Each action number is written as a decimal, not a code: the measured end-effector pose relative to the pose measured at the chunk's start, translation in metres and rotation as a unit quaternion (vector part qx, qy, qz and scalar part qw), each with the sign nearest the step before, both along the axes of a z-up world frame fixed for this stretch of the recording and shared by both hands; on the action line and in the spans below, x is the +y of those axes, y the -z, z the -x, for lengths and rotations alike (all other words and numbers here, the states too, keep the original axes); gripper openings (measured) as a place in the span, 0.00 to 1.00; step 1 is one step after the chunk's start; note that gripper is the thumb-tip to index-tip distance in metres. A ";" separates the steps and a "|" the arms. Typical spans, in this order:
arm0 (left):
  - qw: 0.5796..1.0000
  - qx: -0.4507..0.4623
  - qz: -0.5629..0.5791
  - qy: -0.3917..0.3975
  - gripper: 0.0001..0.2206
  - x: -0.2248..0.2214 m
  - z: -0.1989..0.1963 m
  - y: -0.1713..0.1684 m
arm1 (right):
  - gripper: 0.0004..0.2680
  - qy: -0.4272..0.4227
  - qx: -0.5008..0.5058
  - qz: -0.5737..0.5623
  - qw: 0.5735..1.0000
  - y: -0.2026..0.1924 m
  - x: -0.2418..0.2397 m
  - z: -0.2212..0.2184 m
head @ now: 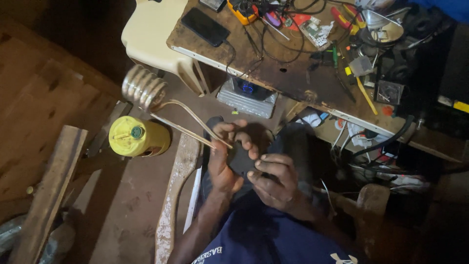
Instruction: Repairing an immersion water heater by disassembling the handle, checking connections, and reassembling it using a screwdriver.
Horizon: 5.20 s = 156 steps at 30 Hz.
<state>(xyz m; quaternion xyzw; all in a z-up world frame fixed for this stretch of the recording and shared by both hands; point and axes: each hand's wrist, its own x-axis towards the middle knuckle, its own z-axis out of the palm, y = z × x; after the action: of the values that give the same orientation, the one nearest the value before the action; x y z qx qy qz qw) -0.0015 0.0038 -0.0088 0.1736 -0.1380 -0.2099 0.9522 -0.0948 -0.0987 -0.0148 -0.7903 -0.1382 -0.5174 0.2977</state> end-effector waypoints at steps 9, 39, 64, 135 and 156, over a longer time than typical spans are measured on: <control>0.992 -0.066 0.080 0.071 0.21 0.000 -0.011 0.010 | 0.15 -0.117 0.290 -0.360 0.879 0.006 -0.032 0.025; 0.984 0.001 -0.173 -0.034 0.26 -0.016 0.001 0.021 | 0.10 -0.214 0.265 -0.477 0.810 0.065 -0.020 -0.006; 0.969 0.053 -0.209 -0.120 0.07 -0.007 -0.042 0.037 | 0.11 -0.362 0.351 -0.525 0.686 0.102 -0.068 -0.091; 0.951 0.043 -0.306 -0.003 0.34 -0.048 -0.003 0.017 | 0.05 -0.102 0.236 -0.192 0.947 -0.030 -0.097 -0.017; 0.913 -0.118 -0.390 0.012 0.44 -0.009 -0.004 0.015 | 0.01 -0.082 0.215 -0.006 0.973 -0.091 -0.031 -0.018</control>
<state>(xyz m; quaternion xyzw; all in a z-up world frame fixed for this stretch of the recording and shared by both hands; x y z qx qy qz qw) 0.0029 -0.0052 -0.0234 0.5530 -0.1585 -0.2363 0.7831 -0.0768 -0.1301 0.0767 -0.8673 -0.1323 -0.3096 0.3666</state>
